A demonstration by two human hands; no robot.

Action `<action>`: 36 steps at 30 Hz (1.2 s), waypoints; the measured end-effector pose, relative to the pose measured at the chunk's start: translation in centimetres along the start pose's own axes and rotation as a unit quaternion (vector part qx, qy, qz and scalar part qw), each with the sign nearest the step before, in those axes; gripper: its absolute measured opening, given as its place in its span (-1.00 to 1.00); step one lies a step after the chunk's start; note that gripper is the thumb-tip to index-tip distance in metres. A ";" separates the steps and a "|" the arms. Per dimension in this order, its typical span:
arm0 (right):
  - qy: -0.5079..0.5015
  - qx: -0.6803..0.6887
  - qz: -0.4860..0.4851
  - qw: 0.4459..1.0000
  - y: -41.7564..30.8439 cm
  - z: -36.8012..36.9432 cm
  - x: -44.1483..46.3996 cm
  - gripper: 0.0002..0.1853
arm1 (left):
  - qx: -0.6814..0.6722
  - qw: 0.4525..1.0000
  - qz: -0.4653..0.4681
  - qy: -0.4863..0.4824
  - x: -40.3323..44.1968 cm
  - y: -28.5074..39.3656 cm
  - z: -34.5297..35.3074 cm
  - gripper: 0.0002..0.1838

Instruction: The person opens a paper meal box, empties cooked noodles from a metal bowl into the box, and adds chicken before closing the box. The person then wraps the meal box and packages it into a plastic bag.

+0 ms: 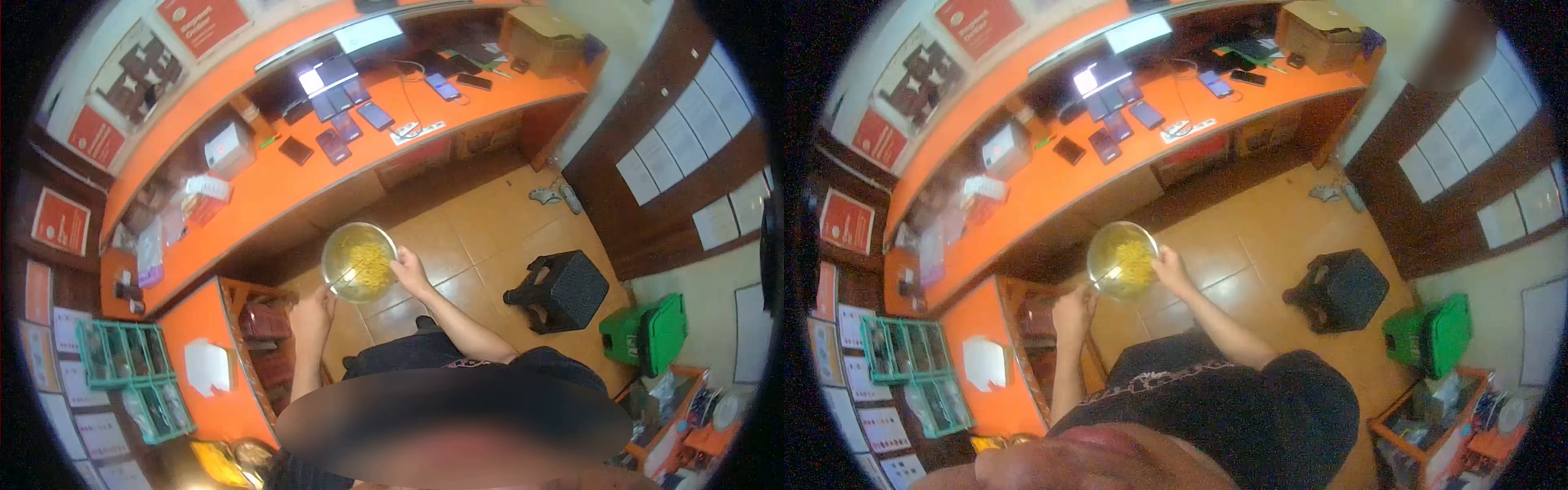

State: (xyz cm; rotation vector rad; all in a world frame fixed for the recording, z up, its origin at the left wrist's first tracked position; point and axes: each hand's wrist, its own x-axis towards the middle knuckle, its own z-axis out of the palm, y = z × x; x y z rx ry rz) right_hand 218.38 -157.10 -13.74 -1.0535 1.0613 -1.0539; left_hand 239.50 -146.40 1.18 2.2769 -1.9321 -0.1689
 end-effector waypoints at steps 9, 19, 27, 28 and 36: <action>-0.121 -0.002 0.010 0.993 1.5 11.1 0.7 -0.83 | -0.031 0.980 -0.194 0.033 -5.7 -6.6 -2.2 -0.73; -0.176 -0.098 -0.121 0.972 7.0 28.1 -3.8 -0.84 | -0.074 0.953 -0.283 0.083 -14.7 -22.0 -0.8 -0.76; -0.278 -0.120 -0.094 0.948 7.3 46.2 -10.0 -0.79 | -0.184 0.897 -0.363 0.175 -24.1 -34.0 1.7 -0.67; -0.277 -0.148 -0.131 0.940 7.1 47.3 -9.4 -0.79 | -0.180 0.889 -0.376 0.188 -23.9 -34.3 1.4 -0.67; -0.315 -0.269 -0.200 0.888 11.2 58.4 -9.5 -0.77 | -0.215 0.865 -0.393 0.228 -24.3 -42.4 3.3 -0.67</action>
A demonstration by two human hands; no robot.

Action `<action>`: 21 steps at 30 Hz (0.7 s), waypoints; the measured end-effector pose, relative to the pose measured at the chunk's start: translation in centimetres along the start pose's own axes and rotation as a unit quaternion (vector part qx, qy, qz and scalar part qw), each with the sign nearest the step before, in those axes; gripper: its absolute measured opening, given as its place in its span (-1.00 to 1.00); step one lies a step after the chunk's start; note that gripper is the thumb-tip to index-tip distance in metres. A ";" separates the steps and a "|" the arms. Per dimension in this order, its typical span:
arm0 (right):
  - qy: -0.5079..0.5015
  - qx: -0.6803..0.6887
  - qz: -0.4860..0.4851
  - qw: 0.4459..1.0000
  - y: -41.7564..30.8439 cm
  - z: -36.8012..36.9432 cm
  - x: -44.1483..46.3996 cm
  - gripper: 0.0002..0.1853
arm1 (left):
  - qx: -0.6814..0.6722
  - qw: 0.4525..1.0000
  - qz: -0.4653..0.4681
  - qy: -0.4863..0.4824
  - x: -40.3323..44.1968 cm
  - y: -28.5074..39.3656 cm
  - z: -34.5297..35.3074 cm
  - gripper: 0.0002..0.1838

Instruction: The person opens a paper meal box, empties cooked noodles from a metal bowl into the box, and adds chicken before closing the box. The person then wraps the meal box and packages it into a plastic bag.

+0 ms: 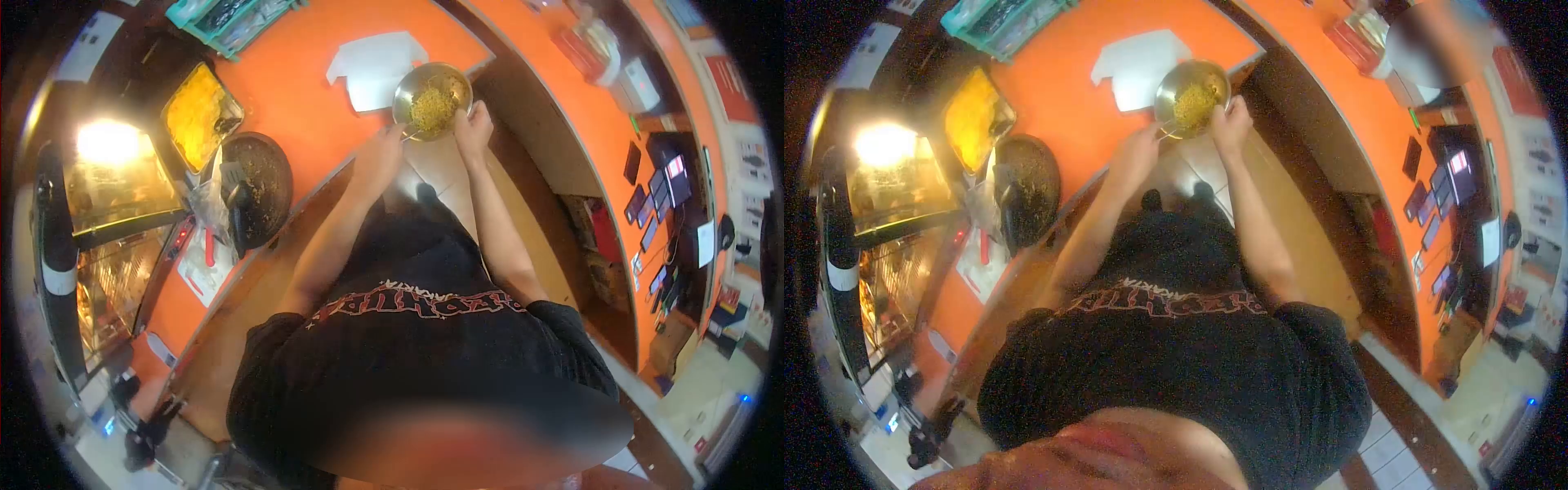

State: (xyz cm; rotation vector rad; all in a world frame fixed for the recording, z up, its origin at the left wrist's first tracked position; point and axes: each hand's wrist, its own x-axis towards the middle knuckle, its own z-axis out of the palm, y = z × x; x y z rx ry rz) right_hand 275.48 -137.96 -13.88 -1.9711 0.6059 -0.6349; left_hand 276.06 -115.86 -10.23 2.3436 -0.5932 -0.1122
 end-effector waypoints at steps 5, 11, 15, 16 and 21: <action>-0.080 -0.110 -0.062 0.989 -3.8 3.0 5.2 -0.81 | 0.027 0.999 0.001 0.034 3.9 -2.2 0.4 -0.67; -0.152 -0.164 -0.145 0.964 -4.5 8.7 9.6 -0.76 | 0.079 0.994 -0.070 -0.005 6.3 -4.0 0.9 -0.66; -0.184 -0.206 -0.166 0.947 -4.8 11.0 10.9 -0.74 | 0.108 0.985 -0.131 0.019 6.2 -6.9 2.8 -0.62; -0.199 -0.212 -0.171 0.941 -5.4 11.0 10.9 -0.74 | 0.116 0.981 -0.153 0.014 6.3 -7.7 3.1 -0.61; -0.236 -0.247 -0.173 0.924 -5.5 12.6 11.9 -0.75 | 0.142 0.970 -0.174 0.097 5.5 -8.8 2.5 -0.71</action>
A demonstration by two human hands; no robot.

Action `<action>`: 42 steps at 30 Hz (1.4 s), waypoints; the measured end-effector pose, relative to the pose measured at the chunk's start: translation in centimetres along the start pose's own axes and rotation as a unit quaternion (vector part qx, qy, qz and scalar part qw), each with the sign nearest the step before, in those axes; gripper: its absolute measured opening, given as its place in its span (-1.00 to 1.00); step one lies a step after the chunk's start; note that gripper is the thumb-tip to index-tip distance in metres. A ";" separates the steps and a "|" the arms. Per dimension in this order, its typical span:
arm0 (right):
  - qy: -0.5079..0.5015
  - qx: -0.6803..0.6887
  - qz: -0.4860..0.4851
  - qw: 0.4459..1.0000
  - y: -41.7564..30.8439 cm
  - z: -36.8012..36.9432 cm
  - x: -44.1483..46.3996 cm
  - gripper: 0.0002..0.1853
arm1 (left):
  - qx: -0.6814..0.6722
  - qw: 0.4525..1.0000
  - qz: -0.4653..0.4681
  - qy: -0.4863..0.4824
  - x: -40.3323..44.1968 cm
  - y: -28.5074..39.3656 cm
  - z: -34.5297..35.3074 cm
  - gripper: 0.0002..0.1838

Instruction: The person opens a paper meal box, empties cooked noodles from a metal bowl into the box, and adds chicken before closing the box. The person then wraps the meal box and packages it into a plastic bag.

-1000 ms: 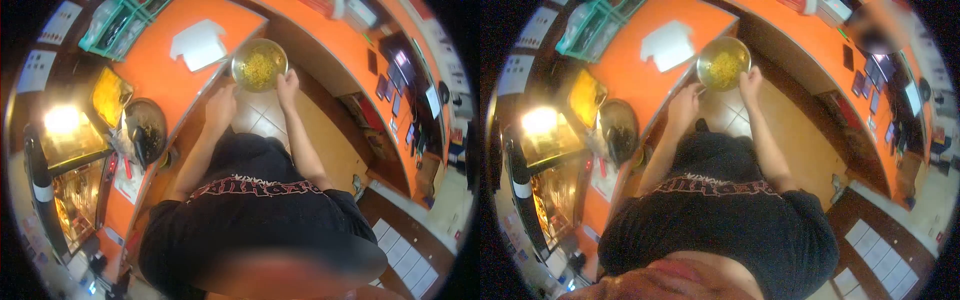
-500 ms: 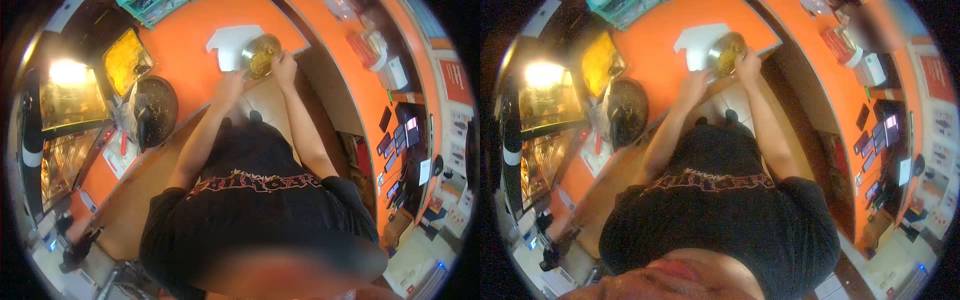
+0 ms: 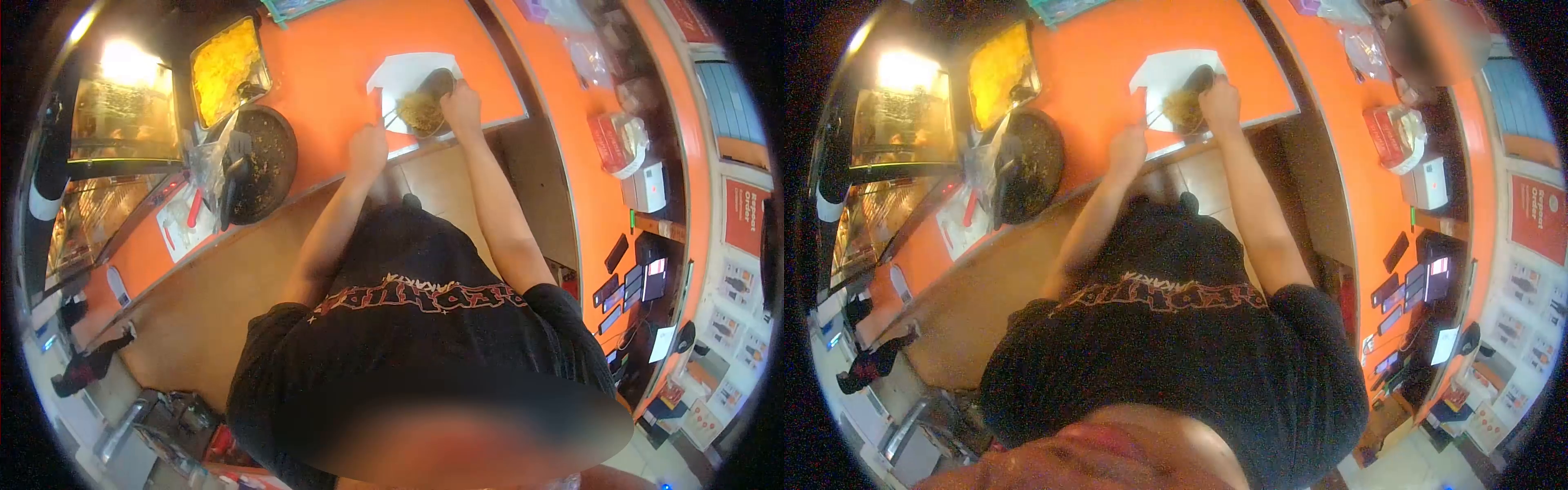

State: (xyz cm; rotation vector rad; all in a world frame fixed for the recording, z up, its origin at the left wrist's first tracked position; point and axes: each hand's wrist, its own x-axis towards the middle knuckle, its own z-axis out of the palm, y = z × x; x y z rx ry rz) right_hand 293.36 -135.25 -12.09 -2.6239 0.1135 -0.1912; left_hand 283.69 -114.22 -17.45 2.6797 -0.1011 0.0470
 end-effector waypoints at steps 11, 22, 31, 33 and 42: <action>-0.012 -0.023 -0.033 0.999 -1.1 0.5 0.9 -0.77 | -0.069 0.993 0.036 -0.094 1.8 2.7 1.9 -0.66; -0.010 -0.019 -0.080 0.997 -4.2 -0.1 -0.4 -0.67 | -0.186 0.976 -0.092 0.058 -0.2 -0.3 1.1 -0.35; -0.012 -0.013 -0.088 0.996 -4.1 -1.5 -1.0 -0.78 | -0.043 0.995 -0.090 0.018 -2.0 -5.4 1.2 -0.68; 0.010 0.009 -0.098 0.995 -2.9 -1.4 -1.0 -0.80 | -0.117 0.990 -0.072 0.008 -2.2 -4.9 0.4 -0.66; -0.022 0.250 0.072 0.965 6.3 2.7 -1.5 -0.83 | -0.064 0.998 0.007 0.003 -1.5 0.3 -1.8 -0.61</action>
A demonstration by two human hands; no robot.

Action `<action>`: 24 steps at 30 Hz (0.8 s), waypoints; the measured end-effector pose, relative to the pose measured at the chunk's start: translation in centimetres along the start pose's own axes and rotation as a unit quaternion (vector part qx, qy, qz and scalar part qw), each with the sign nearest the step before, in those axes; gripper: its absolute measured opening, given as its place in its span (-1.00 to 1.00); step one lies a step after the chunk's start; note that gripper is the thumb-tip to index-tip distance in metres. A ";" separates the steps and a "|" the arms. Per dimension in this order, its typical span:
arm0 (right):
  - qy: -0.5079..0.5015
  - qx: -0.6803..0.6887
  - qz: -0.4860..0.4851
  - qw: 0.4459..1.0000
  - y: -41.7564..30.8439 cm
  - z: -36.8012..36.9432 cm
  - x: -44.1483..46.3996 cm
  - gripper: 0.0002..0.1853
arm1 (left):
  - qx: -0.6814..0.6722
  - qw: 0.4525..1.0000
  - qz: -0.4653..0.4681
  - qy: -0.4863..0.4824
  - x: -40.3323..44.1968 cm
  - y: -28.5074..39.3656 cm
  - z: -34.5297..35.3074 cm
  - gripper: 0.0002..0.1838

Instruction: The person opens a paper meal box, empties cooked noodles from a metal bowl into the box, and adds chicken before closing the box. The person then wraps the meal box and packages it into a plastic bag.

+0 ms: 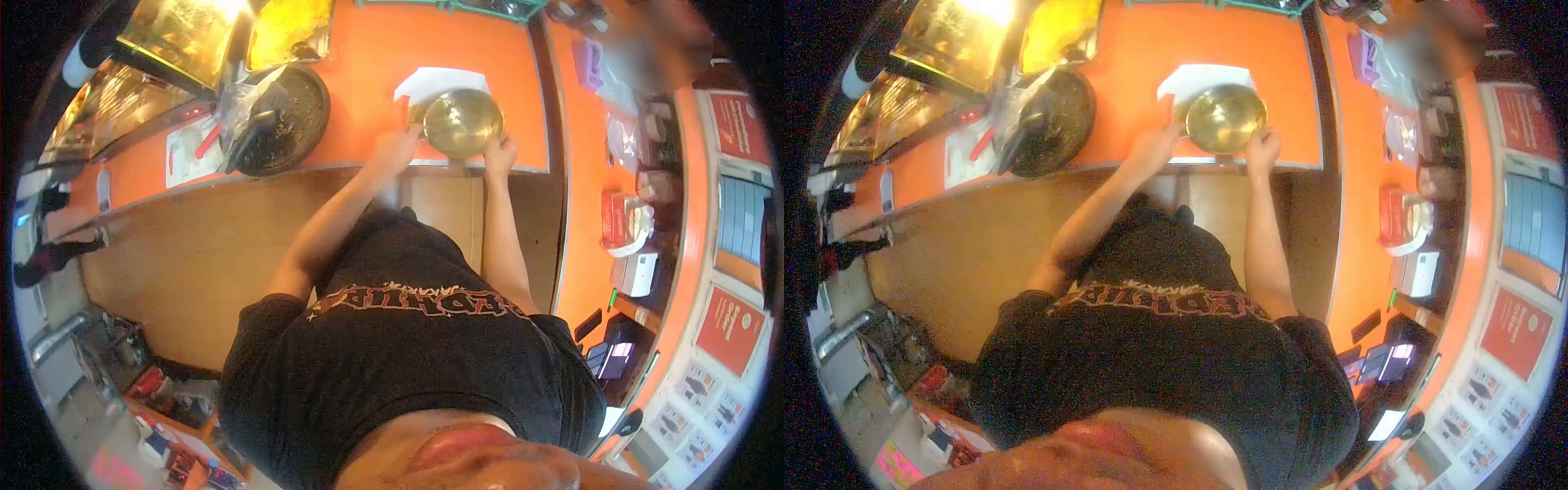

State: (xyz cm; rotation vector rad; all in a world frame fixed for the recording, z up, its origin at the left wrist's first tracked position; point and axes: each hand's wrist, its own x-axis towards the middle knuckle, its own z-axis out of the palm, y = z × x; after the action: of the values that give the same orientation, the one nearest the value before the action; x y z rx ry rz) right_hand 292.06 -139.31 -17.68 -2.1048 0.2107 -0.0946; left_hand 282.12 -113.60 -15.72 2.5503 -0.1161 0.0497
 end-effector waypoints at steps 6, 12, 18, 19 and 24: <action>-0.056 0.278 0.001 0.959 5.9 1.3 -2.5 -0.91 | -0.102 0.994 0.019 -0.032 -0.1 5.0 -2.4 -0.58; -0.087 0.389 0.141 0.906 3.8 1.9 -6.6 -0.70 | -0.167 0.983 -0.047 0.054 -5.9 6.6 -8.5 -0.52; -0.162 0.388 0.137 0.897 -0.1 5.5 -9.4 -0.72 | -0.314 0.918 -0.169 0.172 -17.6 1.0 -11.1 -0.56; -0.185 0.403 0.144 0.885 -1.8 6.7 -10.6 -0.71 | -0.322 0.906 -0.191 0.196 -20.3 -0.4 -11.6 -0.56; -0.282 0.418 0.132 0.854 -8.3 14.3 -16.0 -0.72 | -0.536 0.693 -0.351 0.330 -36.0 -12.8 -8.2 -0.58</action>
State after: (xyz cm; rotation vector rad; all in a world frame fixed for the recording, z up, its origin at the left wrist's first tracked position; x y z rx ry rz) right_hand 279.48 -120.05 -17.69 -1.1423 0.0733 0.5124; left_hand 247.43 -95.87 -18.14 1.1345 0.8591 0.4476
